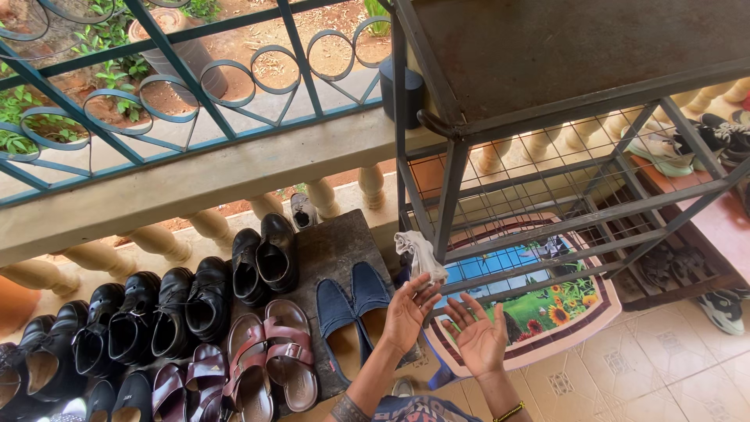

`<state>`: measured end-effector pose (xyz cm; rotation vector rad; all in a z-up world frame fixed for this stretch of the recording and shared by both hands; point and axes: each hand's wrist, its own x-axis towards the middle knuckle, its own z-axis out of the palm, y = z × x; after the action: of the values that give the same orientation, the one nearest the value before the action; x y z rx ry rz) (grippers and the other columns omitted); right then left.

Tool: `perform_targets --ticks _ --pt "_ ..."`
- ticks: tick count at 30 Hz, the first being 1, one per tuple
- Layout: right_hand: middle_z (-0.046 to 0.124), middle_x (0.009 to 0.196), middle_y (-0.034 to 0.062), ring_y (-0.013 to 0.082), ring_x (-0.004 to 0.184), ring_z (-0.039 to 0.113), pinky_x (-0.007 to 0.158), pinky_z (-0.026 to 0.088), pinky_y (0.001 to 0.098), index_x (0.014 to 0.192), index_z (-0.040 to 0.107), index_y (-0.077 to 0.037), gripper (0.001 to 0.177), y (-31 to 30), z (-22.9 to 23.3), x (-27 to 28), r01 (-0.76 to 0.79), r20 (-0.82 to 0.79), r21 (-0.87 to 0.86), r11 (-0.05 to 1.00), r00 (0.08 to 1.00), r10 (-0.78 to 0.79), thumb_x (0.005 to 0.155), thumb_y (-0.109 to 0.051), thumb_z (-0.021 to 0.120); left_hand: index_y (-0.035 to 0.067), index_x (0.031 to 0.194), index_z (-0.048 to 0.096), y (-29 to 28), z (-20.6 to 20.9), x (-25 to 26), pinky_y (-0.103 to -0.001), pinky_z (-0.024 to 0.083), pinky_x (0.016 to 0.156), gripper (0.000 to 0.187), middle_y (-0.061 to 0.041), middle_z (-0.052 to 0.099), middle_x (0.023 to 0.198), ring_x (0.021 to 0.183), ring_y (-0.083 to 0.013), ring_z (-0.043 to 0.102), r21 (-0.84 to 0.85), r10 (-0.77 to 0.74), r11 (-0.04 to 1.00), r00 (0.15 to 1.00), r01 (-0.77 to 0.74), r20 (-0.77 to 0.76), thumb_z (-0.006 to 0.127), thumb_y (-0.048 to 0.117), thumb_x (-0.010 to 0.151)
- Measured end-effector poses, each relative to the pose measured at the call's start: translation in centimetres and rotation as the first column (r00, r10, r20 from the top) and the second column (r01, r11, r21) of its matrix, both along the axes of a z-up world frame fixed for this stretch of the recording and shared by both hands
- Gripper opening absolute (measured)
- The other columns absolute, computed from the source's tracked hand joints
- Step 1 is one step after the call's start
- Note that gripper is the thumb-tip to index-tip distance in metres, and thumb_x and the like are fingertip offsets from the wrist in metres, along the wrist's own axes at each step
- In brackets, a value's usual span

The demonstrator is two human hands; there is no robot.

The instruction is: The person cleans a multi-tiered metal rack and a small wooden table using a cloth, wiping the bars, the flat top surface, and the tabletop.

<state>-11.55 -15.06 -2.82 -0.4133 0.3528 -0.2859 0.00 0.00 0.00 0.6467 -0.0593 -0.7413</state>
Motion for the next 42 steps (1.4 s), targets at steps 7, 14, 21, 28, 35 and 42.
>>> perform_targets --ticks 7,14,21,28,35,42 --pt "0.063 0.125 0.0189 0.0295 0.117 0.062 0.098 0.052 0.0436 0.142 0.049 0.001 0.059 0.0 0.6 2.4 -0.039 -0.055 -0.197 0.980 0.998 0.029 0.104 -0.044 0.051 -0.001 0.137 0.057 1.9 0.4 -0.6 -0.038 0.048 0.113 0.060 -0.014 0.065 0.131 0.126 -0.0225 0.060 0.023 -0.027 0.999 0.999 0.027 0.035 0.050 0.047 0.102" --pt "0.067 0.112 0.0120 0.0185 0.097 0.066 0.083 0.058 0.0314 0.124 0.064 -0.001 0.045 0.2 4.3 5.5 -0.107 -0.209 -0.903 0.415 0.956 -0.208 0.089 -0.025 0.076 -0.003 0.129 0.065 2.0 -1.1 -2.6 -0.038 0.052 0.108 0.053 -0.014 0.070 0.119 0.115 -0.0222 0.066 0.061 0.011 0.998 0.999 -0.014 0.049 0.052 0.042 0.104" --pt "0.077 0.096 0.0084 0.0209 0.079 0.076 0.069 0.059 0.0359 0.119 0.067 -0.008 0.055 -1.5 10.1 7.8 -0.437 -0.432 -0.897 -0.064 0.898 -0.080 0.077 -0.040 0.083 -0.004 0.124 0.067 -0.9 -2.7 -5.2 -0.039 0.056 0.103 0.045 -0.010 0.072 0.122 0.112 -0.0205 0.068 0.221 0.063 0.971 0.992 -0.087 0.110 0.054 0.032 0.102" --pt "0.079 0.098 0.0139 0.0319 0.089 0.076 0.076 0.058 0.0400 0.124 0.066 -0.010 0.049 -4.4 9.0 8.5 -0.394 -0.411 -0.884 -0.253 0.912 0.016 0.082 -0.032 0.077 -0.002 0.128 0.063 -4.1 -3.5 -7.6 -0.040 0.056 0.103 0.037 -0.010 0.069 0.126 0.119 -0.0205 0.067 0.221 0.148 0.961 0.984 -0.167 0.098 0.053 0.023 0.103" --pt "0.079 0.100 0.0121 0.0238 0.080 0.078 0.068 0.060 0.0346 0.126 0.070 -0.016 0.041 -9.6 7.1 7.4 -0.359 -0.377 -0.906 -0.225 0.925 0.044 0.085 -0.022 0.070 -0.001 0.129 0.062 -4.6 -2.3 -9.2 -0.040 0.055 0.103 0.041 -0.014 0.062 0.138 0.119 -0.0235 0.066 0.130 0.255 0.957 0.966 -0.259 0.049 0.056 0.028 0.101" --pt "0.077 0.112 0.0098 0.0267 0.095 0.074 0.081 0.059 0.0416 0.118 0.074 -0.017 0.036 -20.7 3.8 7.2 -0.320 -0.255 -0.905 -0.281 0.935 -0.246 0.082 -0.018 0.075 0.002 0.132 0.059 -4.5 -1.9 -9.8 -0.041 0.056 0.104 0.045 -0.011 0.060 0.143 0.120 -0.0230 0.065 0.153 0.325 0.935 0.946 -0.321 -0.002 0.056 0.031 0.098"
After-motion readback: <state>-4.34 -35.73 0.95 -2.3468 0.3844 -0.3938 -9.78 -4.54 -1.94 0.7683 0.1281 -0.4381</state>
